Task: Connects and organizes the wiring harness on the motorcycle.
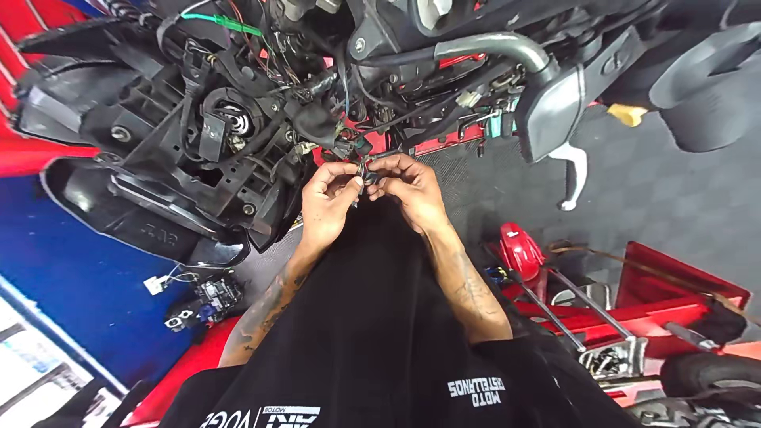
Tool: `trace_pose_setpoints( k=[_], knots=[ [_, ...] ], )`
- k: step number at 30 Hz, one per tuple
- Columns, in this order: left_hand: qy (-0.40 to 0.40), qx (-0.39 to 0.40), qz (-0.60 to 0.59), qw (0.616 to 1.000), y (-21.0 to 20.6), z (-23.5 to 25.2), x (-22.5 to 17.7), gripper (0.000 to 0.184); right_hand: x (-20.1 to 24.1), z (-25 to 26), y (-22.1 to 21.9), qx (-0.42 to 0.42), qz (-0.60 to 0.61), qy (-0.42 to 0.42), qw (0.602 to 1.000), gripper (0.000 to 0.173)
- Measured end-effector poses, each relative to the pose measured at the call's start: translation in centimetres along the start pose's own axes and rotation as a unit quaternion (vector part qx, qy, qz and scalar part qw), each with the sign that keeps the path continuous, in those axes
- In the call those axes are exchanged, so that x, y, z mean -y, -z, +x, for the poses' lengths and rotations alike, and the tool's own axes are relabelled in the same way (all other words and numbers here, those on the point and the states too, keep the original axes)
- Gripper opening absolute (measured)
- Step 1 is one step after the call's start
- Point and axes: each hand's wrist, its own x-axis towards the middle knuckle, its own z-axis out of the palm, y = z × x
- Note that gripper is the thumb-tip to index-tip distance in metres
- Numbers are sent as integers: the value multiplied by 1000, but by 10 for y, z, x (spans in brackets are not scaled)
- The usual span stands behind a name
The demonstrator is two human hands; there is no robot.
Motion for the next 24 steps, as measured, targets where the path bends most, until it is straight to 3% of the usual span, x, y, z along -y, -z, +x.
trace_pose_setpoints(
  k=[3, 9, 15, 19, 24],
  knots=[
    [3, 8, 19, 1000, 0, 2, -3, 24, 3, -2, 0, 13, -18, 16, 1000, 27],
    [55, 59, 56, 995, 4, 6, -14, 22, 5, -5, -10, -64, -117, 54, 990, 25],
    [115, 91, -88, 985, 4, 11, -7, 17, 13, -8, -9, -109, -161, 80, 978, 30],
    [106, 91, -128, 982, -2, 10, -6, 15, 11, -8, -6, -99, -144, 72, 982, 29],
    [61, 55, -84, 993, -5, 7, -6, 11, 12, -8, -7, -96, -128, 76, 984, 32]
  ],
)
